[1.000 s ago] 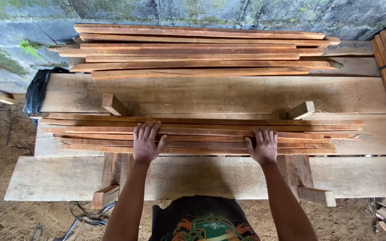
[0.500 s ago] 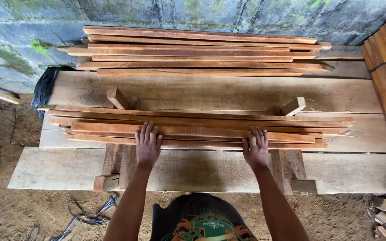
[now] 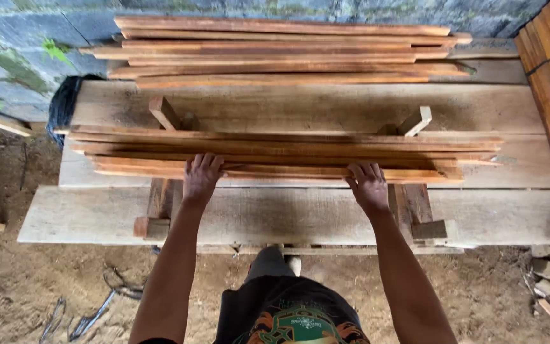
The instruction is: Sorting and arranging thin wooden planks on a wooden stand in a workshop environment.
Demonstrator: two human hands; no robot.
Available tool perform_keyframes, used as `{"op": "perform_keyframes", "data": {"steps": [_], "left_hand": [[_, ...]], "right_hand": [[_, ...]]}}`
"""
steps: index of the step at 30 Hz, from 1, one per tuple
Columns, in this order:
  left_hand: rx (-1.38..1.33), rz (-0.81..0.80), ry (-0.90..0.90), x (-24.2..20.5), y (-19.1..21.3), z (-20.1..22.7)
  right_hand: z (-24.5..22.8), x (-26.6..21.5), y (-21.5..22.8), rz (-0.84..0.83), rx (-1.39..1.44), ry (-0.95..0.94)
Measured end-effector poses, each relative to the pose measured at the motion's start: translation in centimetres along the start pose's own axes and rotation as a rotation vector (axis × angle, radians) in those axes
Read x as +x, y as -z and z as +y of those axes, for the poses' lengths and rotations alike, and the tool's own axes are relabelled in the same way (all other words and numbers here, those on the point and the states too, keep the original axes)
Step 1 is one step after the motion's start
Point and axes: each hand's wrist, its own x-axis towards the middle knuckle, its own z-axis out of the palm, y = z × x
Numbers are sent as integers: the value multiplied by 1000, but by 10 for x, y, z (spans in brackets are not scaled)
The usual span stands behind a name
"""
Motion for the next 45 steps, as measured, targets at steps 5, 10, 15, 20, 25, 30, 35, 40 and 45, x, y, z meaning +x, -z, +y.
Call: {"op": "perform_keyframes", "data": {"steps": [5, 10, 15, 20, 25, 30, 35, 40, 45], "left_hand": [[24, 102, -2, -53, -8, 14], [-71, 140, 41, -77, -13, 26], [-113, 142, 25, -74, -4, 24], [-40, 152, 61, -65, -13, 26], [38, 140, 45, -22, 6, 28], [-45, 13, 86, -32, -3, 25], [-125, -82, 62, -26, 3, 29], [-310, -216, 139, -13, -6, 11], [-339, -625, 163, 48, 74, 21]], "right_hand": [[-5, -41, 5, 125, -7, -5], [-13, -67, 4, 114, 20, 12], [-14, -65, 4, 112, -49, 43], [-9, -55, -5, 129, -150, 82], [6, -19, 0, 89, -252, 151], [19, -18, -10, 41, -327, 172], [16, -17, 11, -283, -172, -85], [0, 24, 46, -495, 38, -316], [0, 71, 53, -691, 229, -462]]}}
